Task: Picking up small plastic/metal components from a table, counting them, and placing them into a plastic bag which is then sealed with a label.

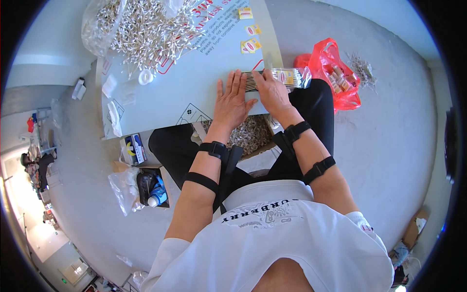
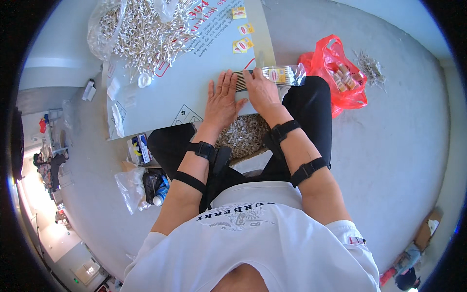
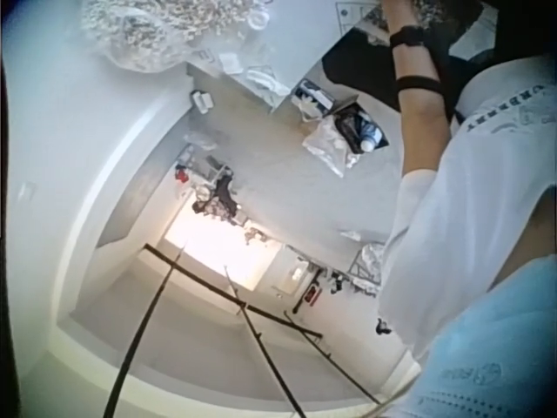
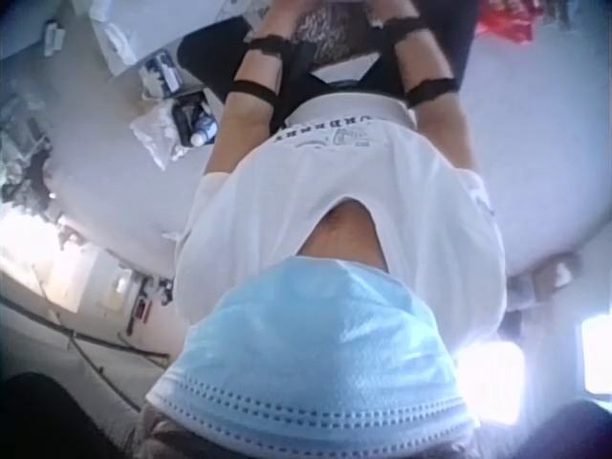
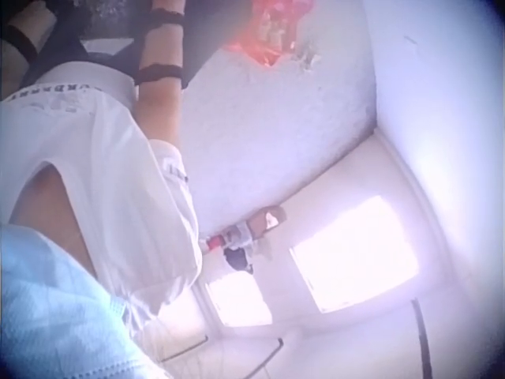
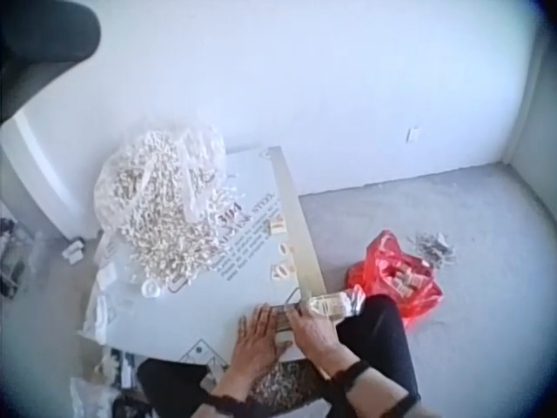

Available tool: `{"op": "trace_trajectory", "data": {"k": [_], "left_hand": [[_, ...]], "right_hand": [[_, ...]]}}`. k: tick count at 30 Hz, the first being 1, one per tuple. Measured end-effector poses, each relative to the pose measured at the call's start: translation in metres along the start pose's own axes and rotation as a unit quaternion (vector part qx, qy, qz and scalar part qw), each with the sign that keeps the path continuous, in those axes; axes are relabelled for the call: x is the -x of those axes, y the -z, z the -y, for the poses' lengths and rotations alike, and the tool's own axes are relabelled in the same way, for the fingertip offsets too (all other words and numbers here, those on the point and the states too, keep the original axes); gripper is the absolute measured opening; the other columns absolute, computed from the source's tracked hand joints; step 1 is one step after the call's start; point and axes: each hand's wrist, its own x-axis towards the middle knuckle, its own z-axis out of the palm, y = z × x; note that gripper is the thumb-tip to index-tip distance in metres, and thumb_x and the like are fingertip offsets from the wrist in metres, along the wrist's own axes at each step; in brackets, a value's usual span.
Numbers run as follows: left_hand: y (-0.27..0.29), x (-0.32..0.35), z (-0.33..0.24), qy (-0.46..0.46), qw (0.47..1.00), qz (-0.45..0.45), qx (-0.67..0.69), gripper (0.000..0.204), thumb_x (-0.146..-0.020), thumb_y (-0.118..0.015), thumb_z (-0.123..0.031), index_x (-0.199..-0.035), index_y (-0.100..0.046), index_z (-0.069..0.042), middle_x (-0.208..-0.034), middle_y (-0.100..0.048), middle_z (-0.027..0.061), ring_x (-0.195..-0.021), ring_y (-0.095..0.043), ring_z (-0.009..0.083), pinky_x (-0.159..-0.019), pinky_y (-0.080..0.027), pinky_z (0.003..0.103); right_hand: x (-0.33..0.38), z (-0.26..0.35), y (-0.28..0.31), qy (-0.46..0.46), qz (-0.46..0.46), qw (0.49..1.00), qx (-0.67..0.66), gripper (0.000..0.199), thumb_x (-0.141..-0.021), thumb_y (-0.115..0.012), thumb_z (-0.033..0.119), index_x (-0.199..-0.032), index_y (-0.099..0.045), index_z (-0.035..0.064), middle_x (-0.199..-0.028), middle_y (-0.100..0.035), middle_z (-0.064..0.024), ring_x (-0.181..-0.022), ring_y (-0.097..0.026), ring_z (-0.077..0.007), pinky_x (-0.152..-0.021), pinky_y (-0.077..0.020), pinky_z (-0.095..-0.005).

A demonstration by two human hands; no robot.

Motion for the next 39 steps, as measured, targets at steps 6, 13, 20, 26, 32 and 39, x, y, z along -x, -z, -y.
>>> {"op": "trace_trajectory", "data": {"k": [6, 13, 20, 26, 32, 39], "left_hand": [[-0.001, -0.002, -0.002, -0.007, 1.000, 0.003, -0.003, 0.078, -0.092, -0.056, -0.045, -0.151, -0.024, -0.005, -0.158, -0.021, 0.0120, -0.148, -0.016, 0.0262, -0.119, -0.009, 0.050], [0.005, 0.000, -0.001, -0.007, 1.000, -0.014, 0.009, 0.078, -0.092, -0.054, -0.047, -0.151, -0.025, -0.004, -0.159, -0.020, 0.0128, -0.148, -0.015, 0.0285, -0.119, -0.010, 0.051], [0.003, -0.009, -0.005, 0.023, 1.000, 0.004, -0.019, 0.075, -0.093, -0.052, -0.046, -0.151, -0.024, -0.005, -0.160, -0.017, 0.0128, -0.148, -0.015, 0.0281, -0.119, -0.011, 0.051], [0.000, -0.008, -0.013, 0.024, 0.999, 0.030, -0.023, 0.074, -0.094, -0.052, -0.041, -0.152, -0.021, -0.005, -0.160, -0.017, 0.0131, -0.148, -0.014, 0.0276, -0.119, -0.010, 0.051], [-0.012, -0.017, -0.038, 0.048, 0.999, 0.003, -0.003, 0.076, -0.094, -0.053, -0.040, -0.152, -0.019, -0.005, -0.160, -0.016, 0.0142, -0.148, -0.013, 0.0283, -0.119, -0.010, 0.051], [-0.023, -0.027, -0.070, 0.098, 0.995, -0.024, 0.006, 0.076, -0.095, -0.052, -0.039, -0.151, -0.019, 0.000, -0.159, -0.017, 0.0173, -0.148, -0.013, 0.0300, -0.118, -0.009, 0.052]], "right_hand": [[-0.001, -0.006, -0.003, 0.031, 0.043, 0.997, 0.055, 0.040, -0.084, -0.055, 0.005, -0.124, -0.053, 0.0027, -0.106, -0.057, -0.0176, -0.083, -0.067, -0.0336, -0.068, -0.0557, -0.0422], [0.017, -0.031, 0.036, 0.025, -0.095, 0.993, 0.068, 0.044, -0.086, -0.064, 0.023, -0.127, -0.056, 0.0082, -0.128, -0.052, -0.0114, -0.124, -0.047, -0.0289, -0.100, -0.0380, -0.0471], [0.024, -0.073, 0.025, 0.006, -0.014, 0.995, 0.103, 0.056, -0.095, -0.052, 0.037, -0.145, -0.039, 0.0139, -0.151, -0.038, -0.0076, -0.142, -0.029, -0.0256, -0.118, -0.0143, -0.0500], [0.026, -0.077, 0.023, 0.007, 0.006, 0.998, 0.066, 0.053, -0.098, -0.048, 0.034, -0.145, -0.039, 0.0135, -0.150, -0.040, -0.0077, -0.141, -0.031, -0.0253, -0.118, -0.0148, -0.0489], [0.026, -0.077, 0.022, 0.007, -0.007, 0.999, 0.035, 0.052, -0.097, -0.049, 0.033, -0.145, -0.039, 0.0127, -0.148, -0.042, -0.0085, -0.140, -0.033, -0.0263, -0.117, -0.0174, -0.0471], [0.026, -0.078, 0.021, 0.003, -0.006, 0.999, 0.035, 0.051, -0.098, -0.049, 0.031, -0.144, -0.039, 0.0122, -0.148, -0.041, -0.0093, -0.140, -0.033, -0.0265, -0.117, -0.0184, -0.0469]]}}
